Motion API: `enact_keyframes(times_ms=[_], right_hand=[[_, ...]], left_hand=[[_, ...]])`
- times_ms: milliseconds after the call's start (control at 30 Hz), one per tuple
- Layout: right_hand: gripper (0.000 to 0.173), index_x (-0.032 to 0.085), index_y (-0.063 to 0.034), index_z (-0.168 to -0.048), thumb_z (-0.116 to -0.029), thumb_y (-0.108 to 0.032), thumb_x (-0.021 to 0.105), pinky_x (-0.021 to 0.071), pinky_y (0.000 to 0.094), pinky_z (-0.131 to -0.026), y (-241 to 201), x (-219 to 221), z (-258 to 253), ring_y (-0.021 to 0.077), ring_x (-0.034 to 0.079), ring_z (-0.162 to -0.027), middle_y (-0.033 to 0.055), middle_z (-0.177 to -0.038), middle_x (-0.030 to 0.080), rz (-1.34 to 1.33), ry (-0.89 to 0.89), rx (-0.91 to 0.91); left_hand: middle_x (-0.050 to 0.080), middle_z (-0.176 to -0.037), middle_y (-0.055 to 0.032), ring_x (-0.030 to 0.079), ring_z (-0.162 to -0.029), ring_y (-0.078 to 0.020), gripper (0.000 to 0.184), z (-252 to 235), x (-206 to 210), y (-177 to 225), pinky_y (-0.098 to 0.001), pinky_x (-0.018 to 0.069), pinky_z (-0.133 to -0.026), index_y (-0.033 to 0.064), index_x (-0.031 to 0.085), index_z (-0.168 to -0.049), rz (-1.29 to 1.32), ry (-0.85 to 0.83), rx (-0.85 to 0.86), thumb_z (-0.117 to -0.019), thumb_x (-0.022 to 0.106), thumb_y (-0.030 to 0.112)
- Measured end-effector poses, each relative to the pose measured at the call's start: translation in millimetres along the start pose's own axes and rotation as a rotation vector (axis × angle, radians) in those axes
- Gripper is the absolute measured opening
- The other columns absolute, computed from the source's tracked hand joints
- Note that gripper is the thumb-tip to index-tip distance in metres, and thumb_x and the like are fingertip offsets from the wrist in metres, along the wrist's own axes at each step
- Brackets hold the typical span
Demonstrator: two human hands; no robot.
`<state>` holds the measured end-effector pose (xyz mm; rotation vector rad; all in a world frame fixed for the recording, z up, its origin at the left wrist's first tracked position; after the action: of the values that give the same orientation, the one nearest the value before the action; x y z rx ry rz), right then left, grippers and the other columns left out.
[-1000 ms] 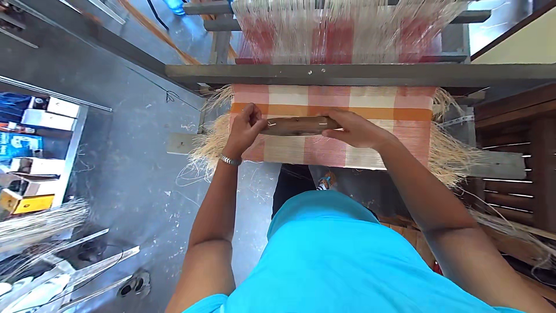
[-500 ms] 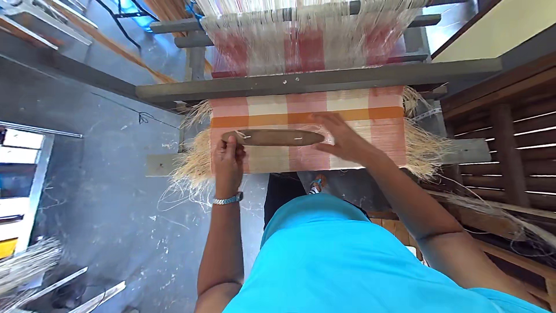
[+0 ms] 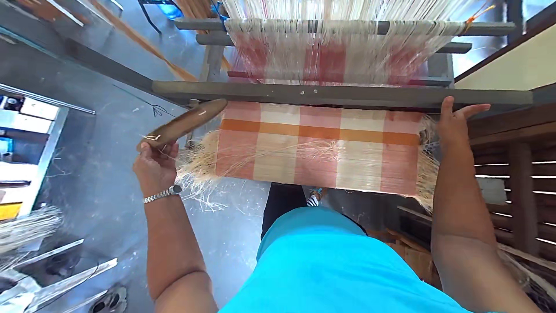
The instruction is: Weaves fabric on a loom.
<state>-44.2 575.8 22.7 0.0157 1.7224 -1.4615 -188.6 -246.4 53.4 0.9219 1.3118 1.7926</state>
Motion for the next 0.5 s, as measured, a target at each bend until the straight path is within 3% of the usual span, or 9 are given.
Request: enact_keyframes(times_ms=[100, 267, 400, 500], right_hand=[[0.115, -0.026, 0.0074, -0.154, -0.1012, -0.064, 0.047, 0.0190, 0.0358, -0.128, -10, 9, -29, 0.0298, 0.010, -0.159, 0.0327, -0.167, -0.008, -0.040, 0.030, -0.060], [0.111, -0.024, 0.0118, -0.153, -0.1034, -0.060, 0.045, 0.0092, 0.0349, -0.129, -46, 34, -95, 0.0372, -0.001, -0.159, 0.0380, -0.164, -0.014, -0.068, 0.100, -0.206], [0.099, -0.019, 0.0094, -0.156, -0.1073, -0.056, 0.037, 0.0112, 0.0328, -0.129, -61, 50, -123, 0.0297, 0.004, -0.160, 0.0326, -0.167, -0.007, -0.141, 0.076, -0.134], [0.097, -0.009, 0.0059, -0.160, -0.1057, -0.063, 0.031, 0.0194, 0.0368, -0.129, -59, 52, -112, 0.0256, 0.018, -0.158, 0.0276, -0.169, 0.010, -0.121, 0.021, -0.029]], left_hand=[[0.066, -0.120, -0.0124, 0.071, -0.104, -0.0228, 0.039, -29, 23, -7, -0.0395, 0.0594, -0.092, 0.0044, 0.044, -0.140, 0.102, 0.047, -0.001, -0.1133, 0.031, 0.029], [0.064, -0.123, -0.0160, 0.070, -0.104, -0.0238, 0.040, -79, 60, -27, -0.0387, 0.0594, -0.091, 0.0013, 0.041, -0.141, 0.161, 0.078, 0.024, -0.1139, 0.026, 0.026], [0.061, -0.125, -0.0189, 0.069, -0.102, -0.0242, 0.041, -115, 80, -30, -0.0375, 0.0595, -0.087, -0.0010, 0.040, -0.143, 0.182, 0.169, 0.081, -0.1142, 0.024, 0.024], [0.061, -0.124, -0.0213, 0.069, -0.098, -0.0259, 0.042, -144, 93, -32, -0.0383, 0.0610, -0.083, -0.0031, 0.037, -0.144, 0.161, 0.210, 0.116, -0.1143, 0.025, 0.023]])
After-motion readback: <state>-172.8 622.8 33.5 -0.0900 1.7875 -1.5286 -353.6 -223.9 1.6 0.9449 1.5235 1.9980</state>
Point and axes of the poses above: each hand's wrist, its own z-axis away from the middle knuckle, its own x-axis out of the palm, y = z × x, the point moved 9 cm from there along -z, towards the middle knuckle
